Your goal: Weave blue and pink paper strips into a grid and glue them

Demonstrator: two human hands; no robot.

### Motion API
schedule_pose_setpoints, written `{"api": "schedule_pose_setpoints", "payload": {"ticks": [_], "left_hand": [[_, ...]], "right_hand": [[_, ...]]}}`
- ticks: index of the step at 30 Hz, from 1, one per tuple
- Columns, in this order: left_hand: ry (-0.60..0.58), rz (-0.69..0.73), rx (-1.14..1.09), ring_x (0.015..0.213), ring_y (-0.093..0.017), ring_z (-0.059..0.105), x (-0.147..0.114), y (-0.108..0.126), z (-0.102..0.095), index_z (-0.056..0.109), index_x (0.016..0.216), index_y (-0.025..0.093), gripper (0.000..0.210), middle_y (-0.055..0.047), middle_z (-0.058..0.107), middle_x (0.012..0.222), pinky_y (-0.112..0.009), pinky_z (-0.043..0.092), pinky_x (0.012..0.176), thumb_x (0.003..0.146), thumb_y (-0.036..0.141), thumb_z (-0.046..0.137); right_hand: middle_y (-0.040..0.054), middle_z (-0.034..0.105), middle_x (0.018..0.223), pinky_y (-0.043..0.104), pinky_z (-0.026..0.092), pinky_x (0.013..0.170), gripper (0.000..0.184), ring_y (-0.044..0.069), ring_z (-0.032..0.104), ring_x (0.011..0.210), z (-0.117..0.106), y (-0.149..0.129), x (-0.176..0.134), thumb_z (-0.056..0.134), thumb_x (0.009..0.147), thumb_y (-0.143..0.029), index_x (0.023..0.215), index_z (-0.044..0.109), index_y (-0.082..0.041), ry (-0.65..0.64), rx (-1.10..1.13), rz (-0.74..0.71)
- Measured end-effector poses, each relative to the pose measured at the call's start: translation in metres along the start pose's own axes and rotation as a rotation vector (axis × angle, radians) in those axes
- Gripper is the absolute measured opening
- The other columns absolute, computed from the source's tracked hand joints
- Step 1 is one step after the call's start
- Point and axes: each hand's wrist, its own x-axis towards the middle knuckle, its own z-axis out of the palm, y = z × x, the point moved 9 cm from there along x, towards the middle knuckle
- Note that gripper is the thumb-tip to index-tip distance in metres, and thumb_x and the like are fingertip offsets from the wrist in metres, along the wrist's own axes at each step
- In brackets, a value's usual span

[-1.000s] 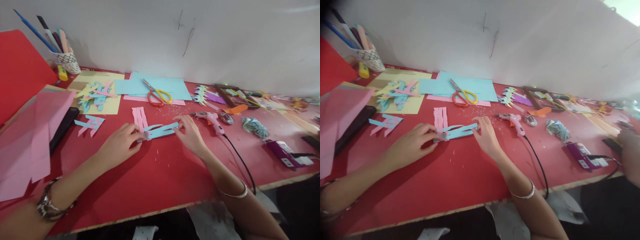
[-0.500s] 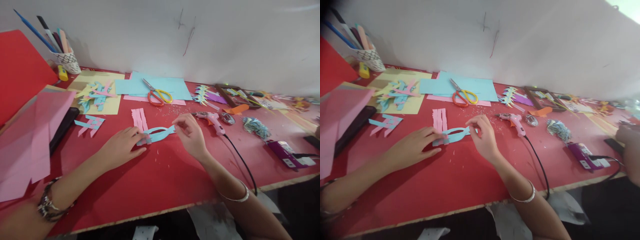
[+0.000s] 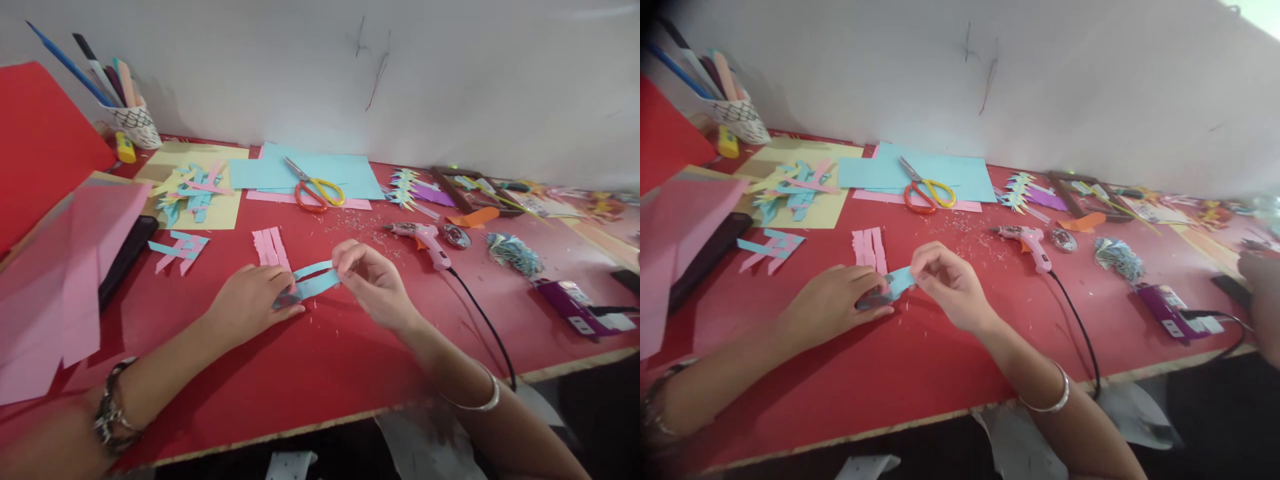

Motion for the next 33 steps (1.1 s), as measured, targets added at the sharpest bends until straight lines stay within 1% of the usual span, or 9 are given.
{"api": "schedule_pose_setpoints", "payload": {"ticks": [4, 15, 18, 22, 25, 27, 29, 31, 33], "left_hand": [[-0.006, 0.042, -0.086, 0.061, -0.015, 0.054, 0.0, 0.009, 0.004, 0.056, 0.086, 0.019, 0.013, 0.0, 0.058, 0.072, -0.026, 0.037, 0.057, 0.085, 0.029, 0.048], [0.088, 0.051, -0.565, 0.055, -0.01, 0.05, -0.003, 0.01, -0.006, 0.062, 0.073, 0.02, 0.015, 0.003, 0.054, 0.063, -0.02, 0.038, 0.056, 0.079, 0.028, 0.051], [0.0, 0.064, -0.681, 0.055, -0.009, 0.05, -0.004, 0.014, 0.001, 0.062, 0.079, 0.02, 0.012, 0.003, 0.055, 0.066, -0.018, 0.038, 0.053, 0.077, 0.028, 0.054], [-0.154, 0.024, -0.692, 0.048, -0.008, 0.044, -0.006, 0.017, 0.014, 0.056, 0.103, 0.021, 0.029, 0.008, 0.048, 0.057, -0.017, 0.033, 0.047, 0.076, 0.029, 0.055], [-0.183, 0.076, -0.656, 0.051, -0.008, 0.046, -0.006, 0.022, 0.014, 0.06, 0.091, 0.019, 0.018, 0.006, 0.051, 0.059, -0.017, 0.033, 0.049, 0.078, 0.029, 0.052], [-0.199, 0.142, -0.641, 0.055, -0.008, 0.049, -0.006, 0.026, 0.014, 0.062, 0.08, 0.017, 0.015, 0.003, 0.057, 0.065, -0.017, 0.035, 0.052, 0.079, 0.027, 0.05], [-0.203, 0.205, -0.642, 0.059, -0.009, 0.051, -0.008, 0.03, 0.012, 0.062, 0.08, 0.017, 0.014, 0.001, 0.061, 0.073, -0.017, 0.036, 0.055, 0.078, 0.023, 0.049], [-0.187, 0.261, -0.631, 0.061, -0.009, 0.052, -0.009, 0.033, 0.007, 0.061, 0.079, 0.018, 0.014, 0.0, 0.062, 0.077, -0.017, 0.037, 0.056, 0.076, 0.019, 0.048], [-0.164, 0.301, -0.579, 0.061, -0.01, 0.052, -0.011, 0.033, 0.003, 0.058, 0.072, 0.018, 0.012, 0.0, 0.06, 0.072, -0.018, 0.038, 0.057, 0.074, 0.017, 0.047]], "right_hand": [[-0.0009, 0.047, 0.077, 0.024, 0.044, 0.058, 0.009, 0.008, 0.047, 0.062, 0.006, 0.002, -0.001, 0.055, 0.08, -0.027, 0.075, 0.05, -0.021, -0.029, 0.075, 0.048], [-0.0005, 0.047, 0.078, 0.022, 0.042, 0.059, 0.006, 0.008, 0.046, 0.066, 0.003, 0.004, -0.002, 0.054, 0.08, -0.023, 0.075, 0.052, -0.021, -0.014, 0.087, 0.054], [-0.0005, 0.046, 0.078, 0.022, 0.041, 0.058, 0.006, 0.009, 0.046, 0.066, -0.001, 0.007, -0.002, 0.054, 0.08, -0.024, 0.075, 0.052, -0.022, 0.001, 0.081, 0.07], [-0.0007, 0.047, 0.078, 0.021, 0.041, 0.058, 0.005, 0.009, 0.046, 0.067, -0.002, 0.008, -0.002, 0.053, 0.08, -0.021, 0.076, 0.053, -0.022, 0.005, 0.08, 0.074], [-0.0008, 0.047, 0.078, 0.021, 0.041, 0.059, 0.005, 0.008, 0.046, 0.067, -0.001, 0.007, -0.002, 0.052, 0.08, -0.019, 0.076, 0.053, -0.022, 0.004, 0.062, 0.051], [-0.001, 0.047, 0.077, 0.022, 0.042, 0.059, 0.005, 0.009, 0.047, 0.067, -0.004, 0.004, -0.001, 0.052, 0.079, -0.019, 0.075, 0.052, -0.022, 0.027, -0.004, 0.013], [-0.0013, 0.049, 0.075, 0.023, 0.042, 0.058, 0.003, 0.009, 0.048, 0.065, -0.016, -0.003, 0.003, 0.052, 0.078, -0.019, 0.076, 0.052, -0.022, 0.086, -0.14, -0.045], [-0.0012, 0.051, 0.075, 0.024, 0.043, 0.059, 0.003, 0.01, 0.049, 0.064, -0.04, -0.015, 0.006, 0.051, 0.077, -0.019, 0.077, 0.052, -0.022, 0.184, -0.372, -0.115], [0.0001, 0.053, 0.075, 0.027, 0.044, 0.064, 0.005, 0.012, 0.051, 0.067, -0.068, -0.033, 0.006, 0.051, 0.075, -0.018, 0.076, 0.054, -0.022, 0.3, -0.738, -0.192]]}}
